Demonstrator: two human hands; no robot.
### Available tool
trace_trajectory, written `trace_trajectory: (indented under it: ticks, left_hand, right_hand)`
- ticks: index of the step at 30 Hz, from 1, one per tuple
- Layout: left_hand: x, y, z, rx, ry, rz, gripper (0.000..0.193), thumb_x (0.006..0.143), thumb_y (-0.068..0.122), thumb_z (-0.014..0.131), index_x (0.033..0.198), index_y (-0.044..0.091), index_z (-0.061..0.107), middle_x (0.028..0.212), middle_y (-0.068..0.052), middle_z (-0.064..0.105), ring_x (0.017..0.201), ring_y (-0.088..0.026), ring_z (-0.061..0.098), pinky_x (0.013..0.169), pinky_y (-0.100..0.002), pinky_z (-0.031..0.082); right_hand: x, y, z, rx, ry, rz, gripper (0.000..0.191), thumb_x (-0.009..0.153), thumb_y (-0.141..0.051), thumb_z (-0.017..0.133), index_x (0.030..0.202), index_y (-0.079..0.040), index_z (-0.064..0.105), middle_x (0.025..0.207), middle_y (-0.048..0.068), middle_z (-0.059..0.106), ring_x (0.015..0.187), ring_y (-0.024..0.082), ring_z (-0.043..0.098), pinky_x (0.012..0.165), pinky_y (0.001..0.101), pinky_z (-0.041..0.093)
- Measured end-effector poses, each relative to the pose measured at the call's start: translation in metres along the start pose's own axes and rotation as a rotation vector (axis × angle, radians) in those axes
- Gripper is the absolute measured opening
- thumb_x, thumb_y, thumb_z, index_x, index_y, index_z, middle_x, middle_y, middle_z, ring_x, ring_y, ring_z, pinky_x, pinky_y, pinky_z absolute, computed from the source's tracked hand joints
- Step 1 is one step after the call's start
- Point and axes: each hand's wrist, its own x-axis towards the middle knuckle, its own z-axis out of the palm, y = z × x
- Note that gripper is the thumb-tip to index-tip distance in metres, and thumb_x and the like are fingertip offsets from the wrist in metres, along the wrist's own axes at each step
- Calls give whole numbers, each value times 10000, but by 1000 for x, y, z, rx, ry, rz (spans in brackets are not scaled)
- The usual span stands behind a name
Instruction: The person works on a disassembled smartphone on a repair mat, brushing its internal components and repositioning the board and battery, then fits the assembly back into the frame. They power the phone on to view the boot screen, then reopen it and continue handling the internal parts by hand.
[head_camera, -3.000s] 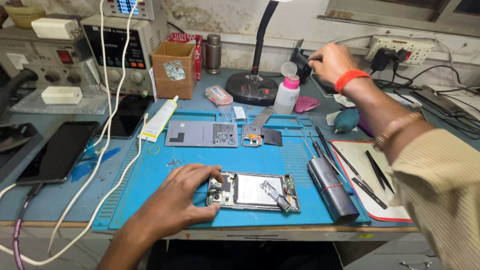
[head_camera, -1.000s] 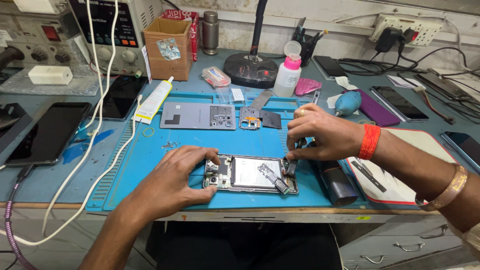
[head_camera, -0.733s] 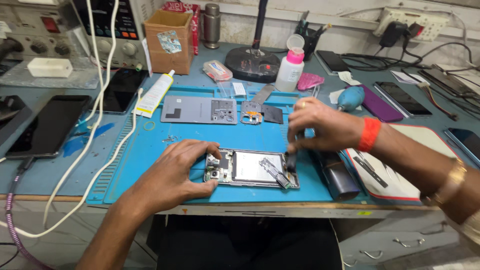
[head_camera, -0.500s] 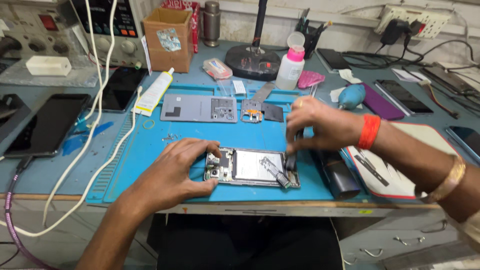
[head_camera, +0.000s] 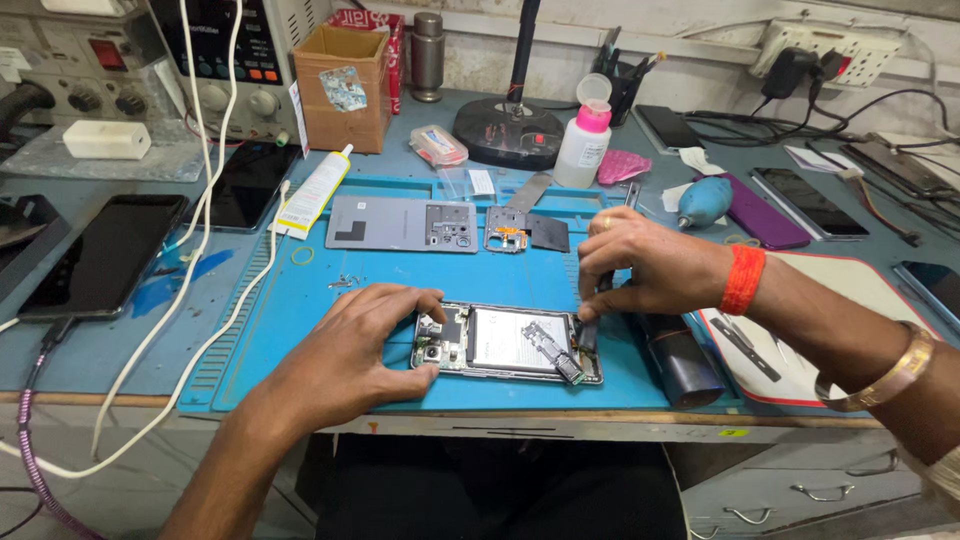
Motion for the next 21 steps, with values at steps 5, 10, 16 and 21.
trace_trajectory:
  ticks: [5, 10, 16, 21]
  left_hand:
    - [0, 2, 0, 16, 3, 16, 642, 713, 383, 752, 1298, 137, 648, 1375, -69, 607, 1352, -271, 475, 1130, -430, 347]
    - [-1, 2, 0, -2, 0, -8, 673, 706, 377, 752, 1325, 139, 637, 1382, -69, 601, 1349, -277, 472, 1123, -426, 357]
    - [0, 2, 0, 22, 0, 0, 665, 712, 383, 758, 1323, 147, 643, 1380, -69, 600, 1347, -279, 472, 1126, -433, 351]
    - [0, 2, -1, -3, 1, -7, 679, 701, 373, 764, 1324, 137, 636, 1367, -64, 613, 1343, -274, 481, 1120, -427, 363]
  right_hand:
    - [3, 3, 4, -68, 111, 115, 165, 797, -324, 828, 764, -183, 749, 744, -41, 636, 835, 171, 564, 975, 375, 361]
    - [-1, 1, 4, 3, 55, 48, 169, 797, -315, 827, 759, -168, 752, 739, -40, 647, 841, 173, 567, 980, 387, 358]
    - [0, 1, 4, -113, 107, 158, 190, 792, -340, 825, 763, -168, 750, 739, -45, 654, 796, 171, 577, 914, 378, 388]
    - [-4, 4, 5, -89, 70, 113, 182, 801, -341, 809, 758, -173, 753, 737, -37, 665, 786, 183, 593, 895, 395, 392]
